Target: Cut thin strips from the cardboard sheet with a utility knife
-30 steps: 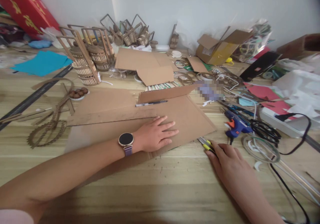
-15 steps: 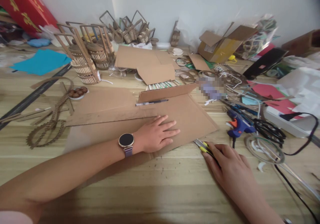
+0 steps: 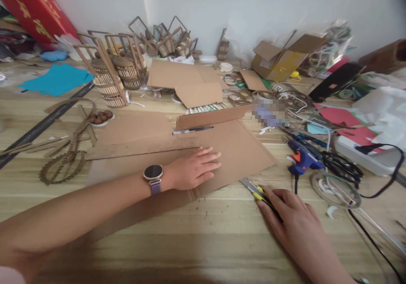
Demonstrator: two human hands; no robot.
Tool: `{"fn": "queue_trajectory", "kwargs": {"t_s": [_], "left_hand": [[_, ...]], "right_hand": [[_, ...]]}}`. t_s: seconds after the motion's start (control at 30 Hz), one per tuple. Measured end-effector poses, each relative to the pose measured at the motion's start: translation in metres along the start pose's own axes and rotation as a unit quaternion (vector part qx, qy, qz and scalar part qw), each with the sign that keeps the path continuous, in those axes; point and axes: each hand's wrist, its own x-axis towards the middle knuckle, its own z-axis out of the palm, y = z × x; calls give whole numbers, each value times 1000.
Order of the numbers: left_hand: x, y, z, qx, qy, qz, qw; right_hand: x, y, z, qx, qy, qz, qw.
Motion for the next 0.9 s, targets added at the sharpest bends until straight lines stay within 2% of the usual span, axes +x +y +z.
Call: {"fn": "queue_trajectory", "kwargs": {"t_s": [0.17, 0.27, 0.4, 0.57, 0.77, 0.9], "left_hand": [[-42, -15, -3, 50, 6, -34, 998], [-54, -20, 2, 55, -8, -49, 997], [-52, -19, 5, 57, -14, -57, 997], [-49, -15, 5, 65, -5, -74, 995], [-50, -16, 6, 72, 8, -72, 995], [-50, -16, 6, 74, 11, -76, 994]], "right_hand": [[0, 4, 2, 8, -6, 6, 1000], [5, 3, 4, 2, -12, 11, 1000], [9, -1, 5, 9, -2, -3, 1000], [-1, -6, 0, 25, 16, -35, 999], [2, -11, 1, 21, 1, -11, 1000], [-1, -15, 0, 28, 13, -38, 999]]}}
